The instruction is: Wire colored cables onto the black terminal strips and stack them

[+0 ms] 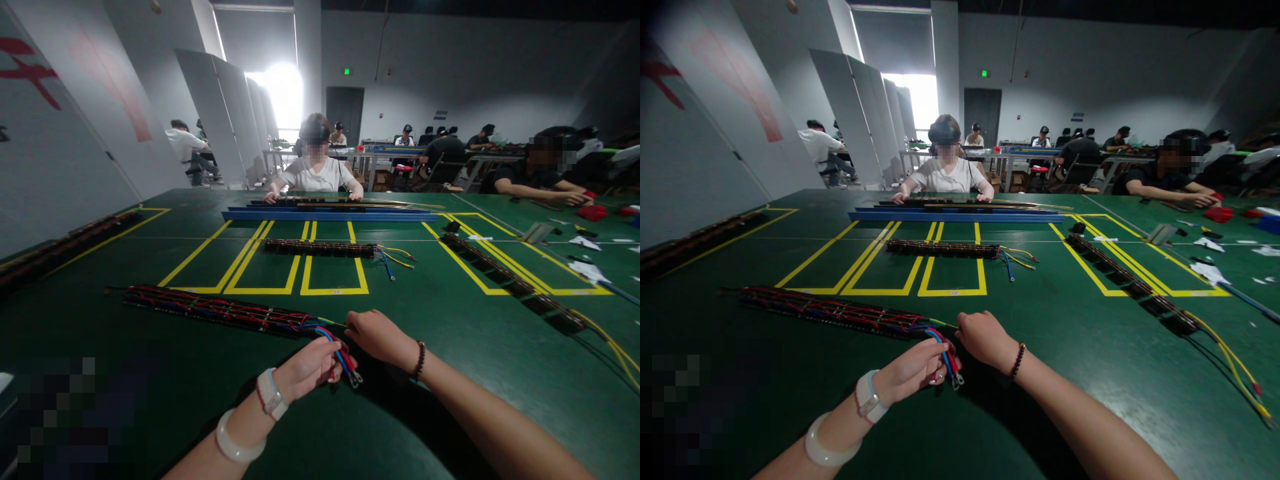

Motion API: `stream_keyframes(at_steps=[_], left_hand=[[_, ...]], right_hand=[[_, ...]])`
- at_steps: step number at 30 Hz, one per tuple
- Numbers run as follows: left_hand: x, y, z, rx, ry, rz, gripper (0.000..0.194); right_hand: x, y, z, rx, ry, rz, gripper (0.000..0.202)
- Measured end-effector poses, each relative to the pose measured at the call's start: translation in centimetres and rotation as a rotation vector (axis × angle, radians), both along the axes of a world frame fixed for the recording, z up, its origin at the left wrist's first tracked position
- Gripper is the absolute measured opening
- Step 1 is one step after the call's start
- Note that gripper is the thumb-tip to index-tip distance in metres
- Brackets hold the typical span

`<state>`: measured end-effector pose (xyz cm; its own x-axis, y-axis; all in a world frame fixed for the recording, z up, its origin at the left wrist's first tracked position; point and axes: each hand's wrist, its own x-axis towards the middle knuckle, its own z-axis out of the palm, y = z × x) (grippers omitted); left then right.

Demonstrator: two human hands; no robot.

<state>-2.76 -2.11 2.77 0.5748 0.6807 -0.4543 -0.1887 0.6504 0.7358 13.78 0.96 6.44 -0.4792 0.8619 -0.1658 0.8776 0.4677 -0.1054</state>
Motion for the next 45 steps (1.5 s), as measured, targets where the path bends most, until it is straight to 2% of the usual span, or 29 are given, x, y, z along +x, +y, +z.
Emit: stream_keyframes(at_steps=[13,21,25,32,36,41,45], left_hand=[[0.0,0.2,-1.0,0.003,-0.029,0.006,0.021],[0.0,0.1,-0.3,-0.041,0.012,0.027,0.015],[0.0,0.1,-0.2,-0.027,0.014,0.026,0.019],[-0.1,0.5,-1.2,-0.008,0.011,-0.011,0.019],[-0.1,0.7,-1.6,0.002,-0.01,-0.011,0.022],[0.0,0.9,-1.9,-0.002,-0.024,-0.02,0.022],[0.0,0.7,-1.4,-0.012,-0.005,-0.012,0.02]], right_hand=[[-0.2,-0.2,-0.1,0.0,-0.013,0.001,0.018],[0.0,0.1,-0.2,0.008,-0.003,-0.001,0.017],[0.0,0.2,-0.3,0.016,-0.014,0.005,0.017],[-0.3,0.2,-0.7,0.258,-0.09,-0.073,0.014],[-0.5,0.2,-1.1,0.36,-0.107,-0.049,0.017],[-0.7,0.2,-1.9,0.366,-0.143,-0.001,0.017],[-0.8,0.4,-2.5,0.362,-0.16,0.012,0.016]])
